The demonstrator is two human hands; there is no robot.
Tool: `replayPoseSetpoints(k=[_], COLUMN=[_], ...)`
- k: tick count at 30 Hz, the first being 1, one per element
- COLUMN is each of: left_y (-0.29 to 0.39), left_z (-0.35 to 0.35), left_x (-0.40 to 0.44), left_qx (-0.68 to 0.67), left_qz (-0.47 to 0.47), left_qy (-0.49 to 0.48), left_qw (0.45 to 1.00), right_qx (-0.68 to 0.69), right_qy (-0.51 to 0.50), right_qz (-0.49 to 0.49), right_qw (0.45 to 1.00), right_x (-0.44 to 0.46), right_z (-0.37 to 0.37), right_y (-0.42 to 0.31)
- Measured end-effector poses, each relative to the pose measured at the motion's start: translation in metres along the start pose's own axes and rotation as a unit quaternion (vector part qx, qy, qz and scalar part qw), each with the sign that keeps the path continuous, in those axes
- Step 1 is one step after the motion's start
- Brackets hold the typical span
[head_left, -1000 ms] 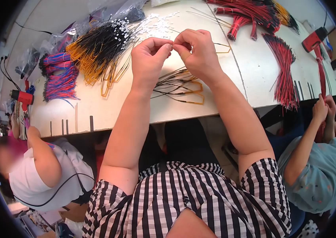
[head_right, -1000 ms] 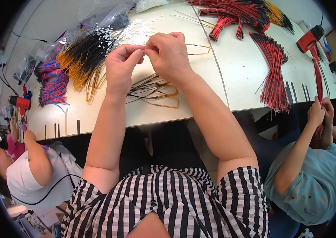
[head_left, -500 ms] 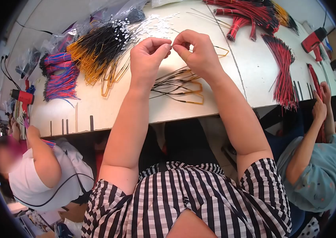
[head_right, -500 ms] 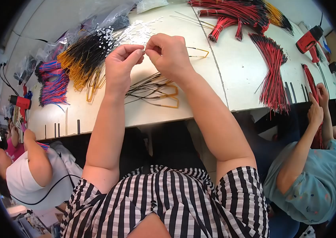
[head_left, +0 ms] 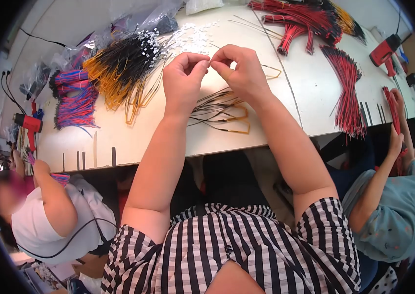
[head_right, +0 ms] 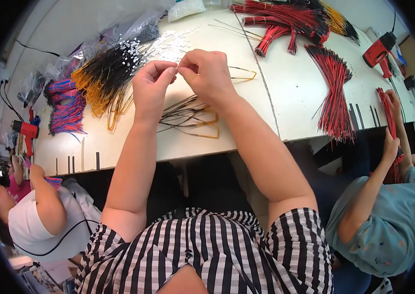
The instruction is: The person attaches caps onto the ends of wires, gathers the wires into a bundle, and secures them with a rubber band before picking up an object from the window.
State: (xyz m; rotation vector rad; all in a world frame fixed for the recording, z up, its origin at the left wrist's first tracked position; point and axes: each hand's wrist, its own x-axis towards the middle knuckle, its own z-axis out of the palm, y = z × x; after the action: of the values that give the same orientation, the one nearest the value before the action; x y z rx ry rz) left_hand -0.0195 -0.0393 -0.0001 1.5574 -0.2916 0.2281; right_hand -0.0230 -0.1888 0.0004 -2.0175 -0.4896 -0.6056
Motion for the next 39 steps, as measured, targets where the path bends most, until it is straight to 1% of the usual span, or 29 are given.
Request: replayPoseSetpoints(k=[2, 4, 6, 10, 12, 13, 15, 16, 18, 21, 23, 25, 26, 28, 33, 35, 36, 38, 39], left_y=[-0.002, -0.003, -0.003, -0.003, -0.003, -0.003, -0.003, -0.003, -0.003, -0.002, 0.001, -0.001, -0.002, -0.002, -0.002, 0.002, 0.001, -0.001, -0.001], left_z=[-0.002, -0.003, -0.003, -0.001, -0.002, -0.002, -0.003, -0.002, -0.003, -0.003, -0.003, -0.004, -0.006, -0.006, -0.009, -0.008, -0.008, -0.008, -0.008], left_x=[0.002, 0.001, 0.001, 0.001, 0.002, 0.001, 0.001, 0.001, 0.001, 0.001, 0.001, 0.003, 0.003, 0.003, 0.005, 0.004, 0.003, 0.004, 0.004], left_qx=[-0.017, 0.001, -0.004, 0.004, 0.007, 0.012, 0.019, 0.012, 0.005, 0.013, 0.001, -0.008, -0.018, -0.021, -0.037, -0.047, -0.047, -0.046, -0.047], left_qz=[-0.010, -0.022, -0.025, -0.036, -0.045, -0.042, -0.040, -0.044, -0.048, -0.049, -0.070, -0.073, -0.078, -0.088, -0.101, -0.105, -0.106, -0.095, -0.094], left_qy=[-0.010, -0.024, -0.029, -0.031, -0.030, -0.039, -0.047, -0.044, -0.040, -0.042, -0.024, -0.015, -0.008, -0.001, 0.002, -0.011, -0.012, -0.022, -0.024], left_qw=[1.000, 0.999, 0.999, 0.999, 0.999, 0.998, 0.998, 0.998, 0.998, 0.998, 0.997, 0.997, 0.997, 0.996, 0.994, 0.993, 0.993, 0.994, 0.994], right_qx=[0.090, 0.038, -0.022, -0.025, -0.114, -0.114, -0.005, -0.005, 0.025, 0.054, 0.066, 0.010, 0.013, -0.021, -0.031, -0.005, -0.006, 0.023, 0.022], right_qy=[0.062, 0.105, 0.090, 0.084, 0.099, 0.098, 0.045, 0.045, -0.024, -0.036, -0.042, -0.070, -0.073, -0.070, -0.099, -0.097, -0.097, -0.055, -0.054], right_qz=[0.015, -0.005, 0.024, 0.047, 0.105, 0.105, 0.177, 0.177, 0.171, 0.146, 0.136, -0.003, -0.002, -0.073, -0.081, -0.034, -0.034, -0.024, -0.023], right_qw=[0.994, 0.994, 0.995, 0.995, 0.983, 0.983, 0.983, 0.983, 0.985, 0.987, 0.988, 0.997, 0.997, 0.995, 0.991, 0.995, 0.995, 0.998, 0.998], right_x=[0.003, 0.006, 0.008, 0.005, 0.003, 0.003, 0.006, 0.006, 0.004, 0.003, 0.003, 0.005, 0.005, 0.005, 0.006, 0.007, 0.006, 0.005, 0.005], right_z=[-0.006, -0.013, -0.014, -0.016, -0.015, -0.017, -0.021, -0.021, -0.021, -0.019, -0.023, -0.027, -0.028, -0.030, -0.029, -0.027, -0.026, -0.024, -0.025], right_y=[-0.005, 0.006, 0.014, 0.019, 0.016, 0.014, 0.010, 0.008, 0.004, 0.004, 0.001, -0.001, -0.003, -0.010, -0.002, 0.002, 0.001, -0.002, -0.003])
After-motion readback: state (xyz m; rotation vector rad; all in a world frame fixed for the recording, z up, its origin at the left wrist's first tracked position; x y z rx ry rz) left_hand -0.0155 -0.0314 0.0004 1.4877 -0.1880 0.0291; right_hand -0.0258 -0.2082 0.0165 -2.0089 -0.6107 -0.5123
